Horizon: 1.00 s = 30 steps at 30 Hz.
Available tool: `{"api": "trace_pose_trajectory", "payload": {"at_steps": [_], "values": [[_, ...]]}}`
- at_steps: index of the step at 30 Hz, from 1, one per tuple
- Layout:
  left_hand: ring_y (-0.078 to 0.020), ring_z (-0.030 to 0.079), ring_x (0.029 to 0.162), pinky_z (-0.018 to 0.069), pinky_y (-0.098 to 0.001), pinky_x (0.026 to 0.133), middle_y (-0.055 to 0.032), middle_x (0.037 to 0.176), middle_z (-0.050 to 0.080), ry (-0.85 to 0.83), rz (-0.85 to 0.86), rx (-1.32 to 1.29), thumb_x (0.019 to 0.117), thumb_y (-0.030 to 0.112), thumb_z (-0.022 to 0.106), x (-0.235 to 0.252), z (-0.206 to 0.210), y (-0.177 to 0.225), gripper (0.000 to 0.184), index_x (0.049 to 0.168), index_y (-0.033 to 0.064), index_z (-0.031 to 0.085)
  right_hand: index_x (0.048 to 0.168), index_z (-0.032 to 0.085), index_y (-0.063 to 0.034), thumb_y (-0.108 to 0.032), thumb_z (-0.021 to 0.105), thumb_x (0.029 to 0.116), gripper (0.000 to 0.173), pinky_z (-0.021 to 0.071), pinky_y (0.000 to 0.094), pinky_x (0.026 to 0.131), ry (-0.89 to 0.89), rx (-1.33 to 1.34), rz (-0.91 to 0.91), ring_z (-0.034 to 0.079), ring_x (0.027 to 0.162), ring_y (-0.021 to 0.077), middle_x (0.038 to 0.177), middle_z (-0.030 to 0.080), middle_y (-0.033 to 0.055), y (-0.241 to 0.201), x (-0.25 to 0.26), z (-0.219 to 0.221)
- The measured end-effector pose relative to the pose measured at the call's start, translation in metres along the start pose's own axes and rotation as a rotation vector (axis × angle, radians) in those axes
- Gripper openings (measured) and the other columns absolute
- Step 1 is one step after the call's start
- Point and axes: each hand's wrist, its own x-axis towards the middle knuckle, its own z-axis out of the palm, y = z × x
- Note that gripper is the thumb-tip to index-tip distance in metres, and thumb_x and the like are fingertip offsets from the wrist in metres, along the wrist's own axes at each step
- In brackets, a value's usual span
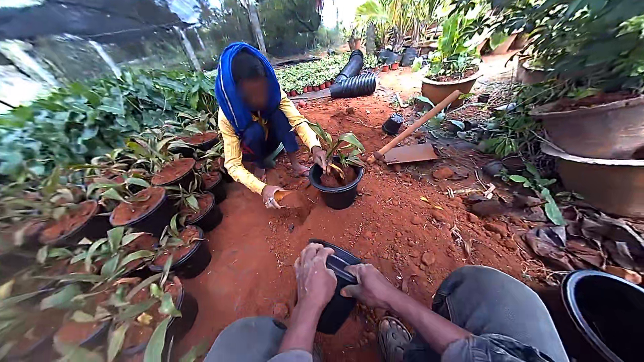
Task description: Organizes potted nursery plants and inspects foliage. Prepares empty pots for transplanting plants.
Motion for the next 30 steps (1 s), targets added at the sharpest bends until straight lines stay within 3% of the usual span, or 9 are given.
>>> {"api": "trace_pose_trajectory", "payload": {"at_steps": [2, 4, 8, 12, 18, 23, 30], "values": [[-0.0377, 0.039, 0.146, 0.0355, -0.0560, 0.117, -0.0194, 0.155, 0.044, 0.163, -0.247, -0.146, 0.0929, 0.017, 0.063, 0.005, -0.003, -0.025, 0.054, 0.146, 0.0104, 0.056, 0.118, 0.068, -0.0027, -0.032, 0.067, 0.0973, 0.036, 0.0482, 0.0573, 0.097, 0.050, 0.091, 0.010, 0.065, 0.110, 0.0369, 0.114, 0.068, 0.0214, -0.014, 0.026, 0.023], [-0.0425, 0.041, 0.144, 0.0366, -0.0586, 0.115, -0.0268, 0.155, 0.042, 0.270, -0.512, -0.315, 0.0982, 0.031, 0.064, 0.008, -0.002, -0.059, 0.063, 0.151, 0.0016, 0.046, 0.120, 0.067, -0.0031, -0.030, 0.065, 0.0985, 0.035, 0.0487, 0.0546, 0.098, 0.072, 0.190, 0.022, 0.065, 0.110, 0.0349, 0.116, 0.068, 0.0203, -0.029, 0.052, 0.052], [-0.0474, 0.041, 0.142, 0.0376, -0.0614, 0.112, -0.0345, 0.152, 0.041, 0.364, -0.964, -0.385, 0.1020, 0.054, 0.054, 0.005, 0.019, -0.123, 0.080, 0.151, -0.0070, 0.038, 0.121, 0.068, -0.0003, -0.029, 0.068, 0.0968, 0.037, 0.0497, 0.0537, 0.097, 0.021, 0.425, -0.084, 0.067, 0.107, 0.0340, 0.113, 0.070, 0.0211, -0.046, 0.094, 0.121], [-0.0502, 0.041, 0.141, 0.0402, -0.0610, 0.110, -0.0370, 0.152, 0.038, 0.353, -1.206, -0.337, 0.1017, 0.055, 0.053, -0.001, 0.042, -0.167, 0.084, 0.152, -0.0095, 0.034, 0.115, 0.068, 0.0023, -0.027, 0.067, 0.0977, 0.034, 0.0491, 0.0561, 0.095, -0.141, 0.495, -0.149, 0.066, 0.103, 0.0364, 0.108, 0.069, 0.0234, -0.044, 0.111, 0.174], [-0.0459, 0.047, 0.137, 0.0384, -0.0625, 0.110, -0.0330, 0.142, 0.052, 0.310, -1.300, -0.250, 0.1033, 0.053, 0.050, -0.002, 0.061, -0.203, 0.071, 0.134, -0.0104, 0.056, 0.111, 0.068, 0.0029, -0.028, 0.065, 0.0989, 0.033, 0.0486, 0.0544, 0.093, -0.214, 0.529, -0.137, 0.066, 0.101, 0.0351, 0.105, 0.069, 0.0226, -0.033, 0.124, 0.190], [-0.0465, 0.048, 0.136, 0.0395, -0.0622, 0.109, -0.0318, 0.140, 0.054, 0.514, -1.206, -0.219, 0.1026, 0.035, 0.060, -0.001, 0.036, -0.203, 0.051, 0.136, -0.0025, 0.059, 0.119, 0.068, -0.0016, -0.030, 0.071, 0.0944, 0.038, 0.0488, 0.0491, 0.100, -0.192, 0.797, -0.002, 0.065, 0.110, 0.0279, 0.116, 0.069, 0.0183, -0.038, 0.137, 0.193], [-0.0409, 0.057, 0.128, 0.0411, -0.0604, 0.108, -0.0241, 0.129, 0.066, 0.699, -1.083, -0.228, 0.1000, 0.015, 0.063, -0.008, 0.028, -0.200, 0.034, 0.130, -0.0005, 0.065, 0.118, 0.067, -0.0010, -0.017, 0.075, 0.0917, 0.032, 0.0535, 0.0361, 0.094, -0.207, 1.120, 0.027, 0.067, 0.100, 0.0155, 0.110, 0.070, 0.0118, -0.032, 0.145, 0.205]]}}
